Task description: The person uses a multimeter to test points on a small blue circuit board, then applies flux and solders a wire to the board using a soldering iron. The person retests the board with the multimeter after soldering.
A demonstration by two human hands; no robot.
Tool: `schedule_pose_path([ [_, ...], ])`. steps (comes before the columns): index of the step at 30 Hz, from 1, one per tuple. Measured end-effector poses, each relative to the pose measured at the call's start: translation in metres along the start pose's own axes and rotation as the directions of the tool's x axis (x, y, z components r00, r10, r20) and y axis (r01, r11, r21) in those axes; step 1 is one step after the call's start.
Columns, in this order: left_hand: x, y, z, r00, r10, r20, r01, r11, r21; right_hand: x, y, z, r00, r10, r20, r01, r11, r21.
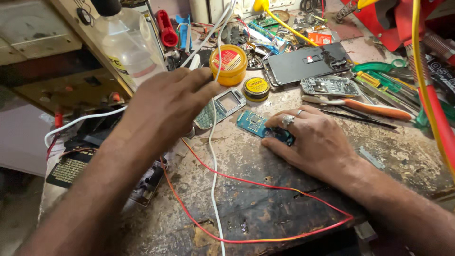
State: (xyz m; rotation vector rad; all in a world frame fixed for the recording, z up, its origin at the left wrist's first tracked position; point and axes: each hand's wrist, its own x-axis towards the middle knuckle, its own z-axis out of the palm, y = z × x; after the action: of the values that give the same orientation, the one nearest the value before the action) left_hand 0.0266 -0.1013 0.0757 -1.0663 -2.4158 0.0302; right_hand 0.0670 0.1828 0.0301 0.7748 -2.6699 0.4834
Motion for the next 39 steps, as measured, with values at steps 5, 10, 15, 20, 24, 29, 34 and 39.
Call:
schedule_pose_path([
  [5,0.003,0.043,0.005,0.989,-0.134,-0.070,0.075,0.838,-0.541,0.009,0.002,-0.007,1.000,0.011,-0.029,-0.010,0.999,0.047],
  [10,0.011,0.060,0.006,0.989,-0.128,0.070,0.138,0.662,-0.737,0.014,0.004,-0.024,0.952,-0.284,-0.112,0.297,0.946,0.127],
  [15,0.014,0.058,0.012,0.959,-0.198,0.202,0.279,0.549,-0.788,0.022,0.001,-0.026,0.898,-0.433,-0.077,0.437,0.898,0.052],
  [20,0.022,0.050,0.032,0.820,-0.405,0.405,0.503,0.172,-0.847,0.025,0.009,-0.018,0.913,-0.301,-0.275,0.335,0.939,0.083],
  [24,0.028,0.054,0.048,0.726,-0.557,0.404,0.227,-0.361,-0.905,0.024,0.026,0.002,0.987,0.158,0.016,-0.111,0.615,0.780],
  [29,0.033,0.070,0.071,0.650,-0.697,0.303,0.030,-0.375,-0.926,0.023,0.044,0.023,0.880,0.105,0.464,-0.476,0.177,0.862],
  [34,0.032,0.066,0.088,0.641,-0.699,0.315,0.032,-0.386,-0.922,0.034,0.053,0.038,0.833,0.218,0.509,-0.543,0.146,0.827],
  [39,0.034,0.058,0.090,0.685,-0.710,0.167,0.160,-0.078,-0.984,0.037,0.069,0.042,0.835,0.306,0.457,-0.498,0.070,0.864],
])
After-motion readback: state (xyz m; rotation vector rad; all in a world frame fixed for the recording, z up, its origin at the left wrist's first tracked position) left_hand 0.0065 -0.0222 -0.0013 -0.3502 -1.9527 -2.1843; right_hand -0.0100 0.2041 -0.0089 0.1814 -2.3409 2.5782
